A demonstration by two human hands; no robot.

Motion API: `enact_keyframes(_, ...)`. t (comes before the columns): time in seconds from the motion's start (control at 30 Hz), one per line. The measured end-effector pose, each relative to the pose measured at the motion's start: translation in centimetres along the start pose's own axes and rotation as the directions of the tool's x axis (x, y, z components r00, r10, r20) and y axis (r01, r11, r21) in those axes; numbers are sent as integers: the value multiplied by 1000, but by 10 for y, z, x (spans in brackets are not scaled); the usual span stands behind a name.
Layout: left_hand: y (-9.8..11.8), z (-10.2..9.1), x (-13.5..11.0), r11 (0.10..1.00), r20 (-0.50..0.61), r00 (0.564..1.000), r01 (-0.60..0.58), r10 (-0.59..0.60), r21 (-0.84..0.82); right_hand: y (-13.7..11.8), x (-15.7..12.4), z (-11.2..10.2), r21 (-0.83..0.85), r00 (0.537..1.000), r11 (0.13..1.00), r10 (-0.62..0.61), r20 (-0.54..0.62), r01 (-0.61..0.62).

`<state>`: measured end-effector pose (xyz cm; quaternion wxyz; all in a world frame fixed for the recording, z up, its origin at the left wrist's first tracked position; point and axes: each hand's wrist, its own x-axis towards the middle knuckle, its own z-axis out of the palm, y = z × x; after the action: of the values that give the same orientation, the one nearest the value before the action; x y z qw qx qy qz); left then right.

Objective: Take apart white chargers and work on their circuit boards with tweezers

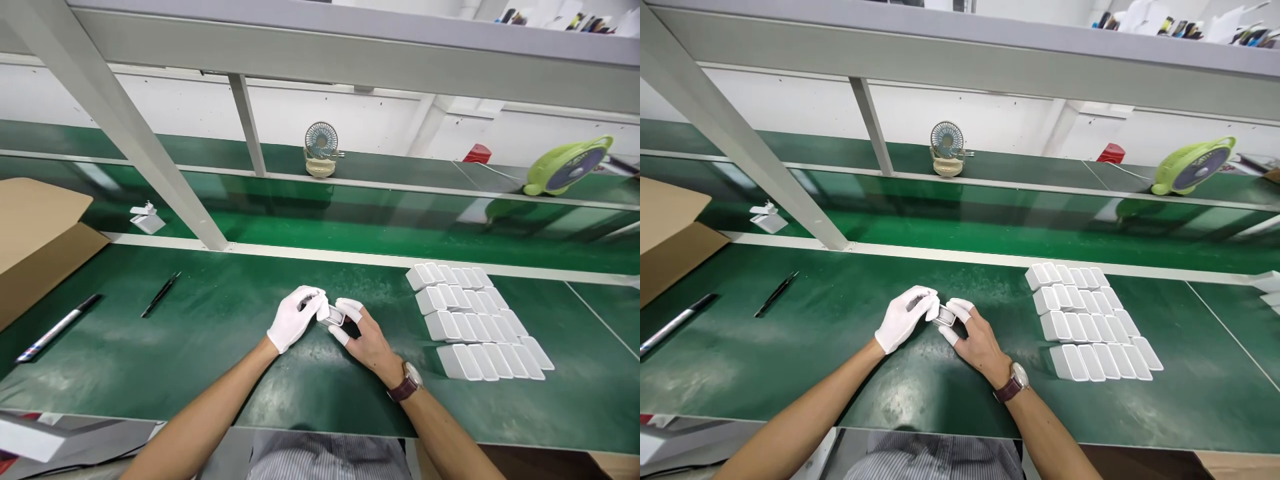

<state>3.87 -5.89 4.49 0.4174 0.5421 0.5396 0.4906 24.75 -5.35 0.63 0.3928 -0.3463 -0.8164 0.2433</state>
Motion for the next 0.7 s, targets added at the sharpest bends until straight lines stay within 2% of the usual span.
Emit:
enact_keyframes(0.17, 0, 1, 1, 1000, 14, 1000, 17, -17, -25, -1, 2, 3, -47, 995, 996, -69, 68, 73)
enact_keyframes(0.27, -3, 1, 3, 999, 29, 999, 37, -36, -33, -2, 2, 5, -31, 996, 997, -67, 66, 70)
enact_keyframes(0.33, -5, 1, 4, 998, 42, 998, 51, -50, -26, -1, 3, 7, 9, 998, 999, -46, 53, 45)
enact_keyframes(0.4, -8, 1, 4, 999, 31, 998, 50, -50, -19, -1, 4, 7, 154, 997, 986, 67, 25, -70)
enact_keyframes(0.43, -9, 2, 3, 999, 20, 999, 36, -36, -10, 0, 5, 7, 288, 985, 943, 173, 9, -168)
enact_keyframes(0.47, -10, 3, 3, 1000, 7, 1000, 8, -8, 11, 0, 6, 7, 434, 957, 861, 290, 7, -264)
enact_keyframes(0.53, -11, 6, 0, 989, 21, 994, -105, 104, 101, 0, 10, 6, 655, 883, 651, 467, 55, -385)
enact_keyframes(0.6, -11, 11, -5, 943, 89, 967, -251, 237, 218, -3, 13, 5, 734, 847, 525, 515, 130, -431)
enact_keyframes(0.7, -10, 19, -12, 877, 140, 934, -356, 327, 322, -10, 14, 6, 761, 830, 429, 498, 251, -487)
